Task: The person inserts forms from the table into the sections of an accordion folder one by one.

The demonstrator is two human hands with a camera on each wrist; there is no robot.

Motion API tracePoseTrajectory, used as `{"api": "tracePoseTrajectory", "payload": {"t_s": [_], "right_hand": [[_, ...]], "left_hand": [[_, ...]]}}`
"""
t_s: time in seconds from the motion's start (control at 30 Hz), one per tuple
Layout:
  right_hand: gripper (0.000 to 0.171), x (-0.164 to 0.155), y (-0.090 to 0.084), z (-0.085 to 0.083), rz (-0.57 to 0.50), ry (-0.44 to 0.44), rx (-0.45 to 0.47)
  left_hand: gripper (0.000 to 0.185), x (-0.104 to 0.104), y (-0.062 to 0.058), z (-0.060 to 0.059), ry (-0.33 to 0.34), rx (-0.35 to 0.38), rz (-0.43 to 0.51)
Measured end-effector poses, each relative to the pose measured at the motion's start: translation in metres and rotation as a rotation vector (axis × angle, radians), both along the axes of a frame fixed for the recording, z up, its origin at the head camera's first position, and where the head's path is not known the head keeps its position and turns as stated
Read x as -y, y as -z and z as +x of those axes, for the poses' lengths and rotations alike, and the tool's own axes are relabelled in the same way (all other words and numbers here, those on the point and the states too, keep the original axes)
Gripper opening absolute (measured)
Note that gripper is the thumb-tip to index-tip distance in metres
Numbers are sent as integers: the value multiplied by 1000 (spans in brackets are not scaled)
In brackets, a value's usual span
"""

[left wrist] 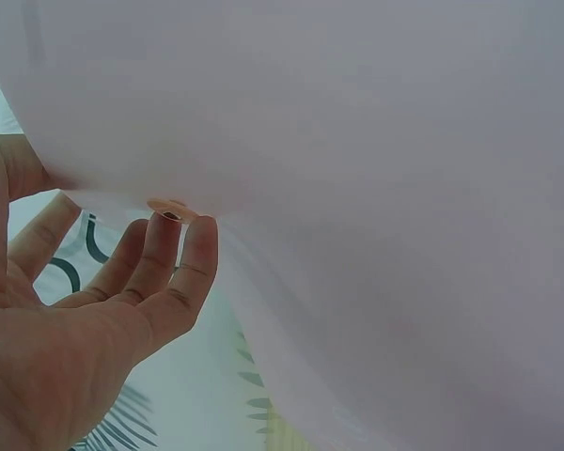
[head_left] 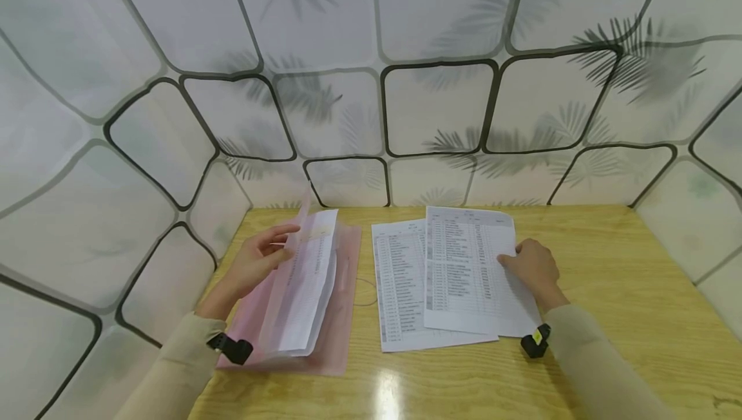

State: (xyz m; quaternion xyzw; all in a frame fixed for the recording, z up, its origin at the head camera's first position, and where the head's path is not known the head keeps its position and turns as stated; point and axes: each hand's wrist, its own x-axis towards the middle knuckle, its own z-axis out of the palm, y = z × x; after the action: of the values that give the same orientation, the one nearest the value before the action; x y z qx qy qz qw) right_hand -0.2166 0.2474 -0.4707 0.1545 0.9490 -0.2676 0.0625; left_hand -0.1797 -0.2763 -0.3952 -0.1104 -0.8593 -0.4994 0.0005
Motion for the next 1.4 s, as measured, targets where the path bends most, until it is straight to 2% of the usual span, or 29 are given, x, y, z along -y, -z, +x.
{"api": "tracePoseTrajectory", "payload": {"t_s": [0.4,0.57,0.83,0.97,1.17,1.4], "right_hand": [[56,3,6,-4,54,-14,-34],[65,-3,0,-1,6,-22,-26],[54,-22,4,-6,-135,-97,-61],[54,-27,2,-10,-266,-111,-26],[56,-25,-1,-12,-492,-178,34],[59,-14,-6,-12,-647,-202,43]], "left_hand": [[45,2,-1,1,2,-9,6],[45,2,-1,0,10,-11,4],[45,2,0,0,8,-5,1],[45,2,0,0,2,-5,-9],[45,1,-1,0,-7,1,-15],[45,0,-2,-1,-12,11,-11]]}}
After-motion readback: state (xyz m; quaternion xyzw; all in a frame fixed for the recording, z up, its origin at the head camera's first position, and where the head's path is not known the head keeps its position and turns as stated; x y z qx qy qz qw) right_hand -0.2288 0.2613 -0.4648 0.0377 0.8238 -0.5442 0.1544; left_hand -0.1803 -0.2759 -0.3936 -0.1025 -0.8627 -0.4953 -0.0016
